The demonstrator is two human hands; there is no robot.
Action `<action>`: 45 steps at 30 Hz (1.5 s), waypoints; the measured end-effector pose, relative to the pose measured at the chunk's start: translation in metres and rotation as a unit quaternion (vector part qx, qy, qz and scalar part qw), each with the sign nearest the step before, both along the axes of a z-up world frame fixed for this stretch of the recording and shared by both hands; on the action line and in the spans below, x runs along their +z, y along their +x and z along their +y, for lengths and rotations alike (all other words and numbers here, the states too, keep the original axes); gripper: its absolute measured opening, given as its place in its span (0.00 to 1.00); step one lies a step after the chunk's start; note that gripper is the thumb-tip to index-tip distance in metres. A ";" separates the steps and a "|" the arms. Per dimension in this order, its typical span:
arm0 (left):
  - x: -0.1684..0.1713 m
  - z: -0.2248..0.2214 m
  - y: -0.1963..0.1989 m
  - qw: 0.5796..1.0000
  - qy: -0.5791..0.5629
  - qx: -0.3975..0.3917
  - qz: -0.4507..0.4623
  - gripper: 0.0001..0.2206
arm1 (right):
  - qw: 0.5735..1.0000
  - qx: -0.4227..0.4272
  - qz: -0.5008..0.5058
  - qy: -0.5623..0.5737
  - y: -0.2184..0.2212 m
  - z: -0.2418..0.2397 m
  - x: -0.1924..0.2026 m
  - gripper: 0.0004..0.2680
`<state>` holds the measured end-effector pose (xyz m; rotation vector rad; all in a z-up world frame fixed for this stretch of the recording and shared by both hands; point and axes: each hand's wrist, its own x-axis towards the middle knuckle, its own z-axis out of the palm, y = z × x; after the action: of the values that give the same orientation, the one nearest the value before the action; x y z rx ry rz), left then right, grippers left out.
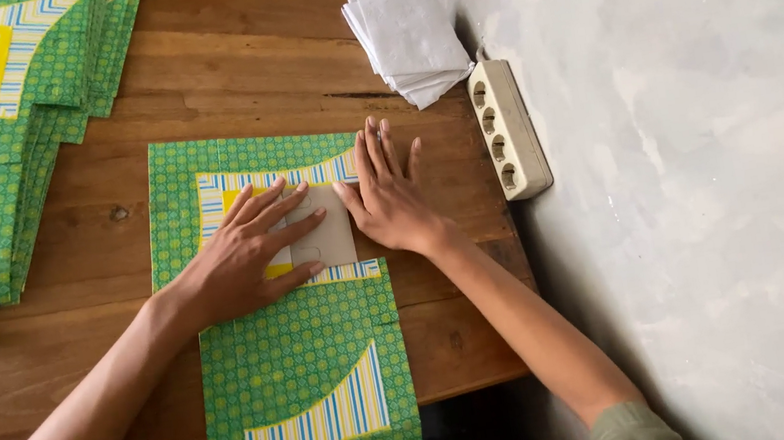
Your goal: Folding cardboard templates and applying adhesive strips to assemble boxes.
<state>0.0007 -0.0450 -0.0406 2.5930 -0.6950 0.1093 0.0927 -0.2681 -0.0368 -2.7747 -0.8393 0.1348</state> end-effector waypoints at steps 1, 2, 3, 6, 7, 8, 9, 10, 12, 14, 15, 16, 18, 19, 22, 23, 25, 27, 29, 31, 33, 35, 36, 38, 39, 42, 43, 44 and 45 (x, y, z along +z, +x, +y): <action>-0.001 -0.002 0.003 1.000 -0.001 0.004 0.002 0.28 | 1.000 -0.003 0.003 -0.025 0.007 -0.001 0.000 0.29; 0.002 -0.002 0.008 1.000 -0.002 0.004 0.000 0.28 | 1.000 -0.002 0.002 -0.026 0.010 -0.001 0.004 0.29; 0.003 0.000 0.010 1.000 0.014 0.004 -0.005 0.28 | 1.000 -0.001 0.009 -0.016 0.012 0.001 0.005 0.29; 0.017 -0.001 0.016 0.999 0.037 -0.002 0.009 0.28 | 1.000 0.005 0.008 -0.017 0.013 0.005 0.005 0.28; 0.025 -0.002 0.021 0.999 0.044 -0.011 0.024 0.29 | 1.000 0.006 -0.004 -0.028 0.015 0.005 0.006 0.27; 0.024 -0.002 0.022 0.999 0.044 -0.010 0.023 0.29 | 1.000 0.007 -0.006 -0.027 0.015 0.004 0.007 0.27; 0.023 -0.002 0.023 0.999 0.036 -0.016 0.016 0.29 | 1.000 0.016 -0.001 -0.018 0.015 0.001 0.008 0.27; 0.021 -0.002 0.025 0.999 0.028 -0.021 0.010 0.28 | 1.000 0.024 0.003 -0.010 0.015 -0.002 0.008 0.27; 0.019 -0.001 0.024 1.000 0.020 -0.019 0.015 0.29 | 0.999 0.036 0.035 -0.015 0.008 -0.009 0.016 0.27; 0.016 0.000 0.023 1.000 0.007 -0.016 0.024 0.29 | 0.996 0.048 0.070 -0.023 0.005 -0.016 0.020 0.28; 0.013 0.000 0.021 1.000 -0.004 -0.012 0.015 0.29 | 0.993 0.075 0.093 -0.014 0.003 -0.019 0.020 0.31; 0.010 0.000 0.018 1.000 -0.015 -0.007 0.007 0.28 | 0.988 0.103 0.117 -0.005 0.001 -0.023 0.021 0.33; 0.009 -0.001 0.018 1.000 -0.019 -0.007 0.013 0.28 | 0.983 0.112 0.143 -0.018 -0.001 -0.025 0.035 0.39; 0.010 0.000 0.019 1.000 -0.021 -0.006 0.013 0.29 | 0.978 0.122 0.164 -0.031 0.000 -0.025 0.043 0.45; 0.008 0.000 0.017 0.999 -0.035 -0.007 0.010 0.27 | 0.975 0.124 0.181 0.010 0.002 -0.028 0.045 0.48; 0.008 0.000 0.016 0.999 -0.037 -0.009 0.011 0.27 | 0.975 0.122 0.183 0.008 0.004 -0.030 0.039 0.48; 0.007 0.001 0.016 0.999 -0.030 -0.013 0.000 0.27 | 0.985 0.123 0.123 0.000 0.009 -0.033 0.029 0.46; 0.009 0.001 0.016 1.000 -0.026 -0.016 -0.005 0.26 | 0.989 0.109 0.096 0.035 0.015 -0.030 0.020 0.42; 0.005 0.003 0.016 1.000 -0.021 -0.015 -0.008 0.26 | 0.990 0.098 0.071 0.071 0.018 -0.027 0.017 0.39; -0.002 0.006 0.015 0.994 -0.025 -0.052 -0.091 0.32 | 0.987 0.081 0.058 0.126 0.017 -0.023 0.020 0.29; -0.001 0.007 0.015 0.994 -0.030 -0.049 -0.089 0.32 | 0.986 0.061 0.058 0.146 0.014 -0.016 0.022 0.26; -0.001 0.007 0.015 0.995 -0.036 -0.045 -0.086 0.32 | 0.984 0.041 0.060 0.164 0.012 -0.012 0.022 0.24; -0.001 0.007 0.015 0.994 -0.041 -0.048 -0.091 0.31 | 0.984 0.026 0.036 0.171 0.011 -0.010 0.020 0.22; -0.002 0.006 0.014 0.993 -0.048 -0.049 -0.094 0.31 | 0.984 0.011 0.015 0.177 0.009 -0.009 0.016 0.21; -0.002 0.007 0.015 0.993 -0.048 -0.050 -0.094 0.31 | 0.984 0.011 -0.002 0.177 0.009 -0.008 0.015 0.20; -0.001 0.007 0.015 0.993 -0.036 -0.048 -0.099 0.31 | 0.983 0.016 -0.021 0.180 0.010 -0.008 0.013 0.20; 0.000 0.009 0.017 0.993 -0.024 -0.047 -0.107 0.31 | 0.983 0.019 -0.025 0.182 0.012 -0.007 0.014 0.20; -0.002 0.008 0.012 0.993 -0.022 -0.048 -0.108 0.31 | 0.983 0.019 -0.027 0.183 0.008 -0.009 0.016 0.20; -0.003 0.008 0.014 0.993 -0.032 -0.045 -0.106 0.32 | 0.983 0.031 -0.006 0.178 0.010 -0.009 0.019 0.21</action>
<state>0.0147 -0.0375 -0.0440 2.5070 -0.8683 0.3778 0.1029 -0.2773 -0.0181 -2.4184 -0.8594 -0.0205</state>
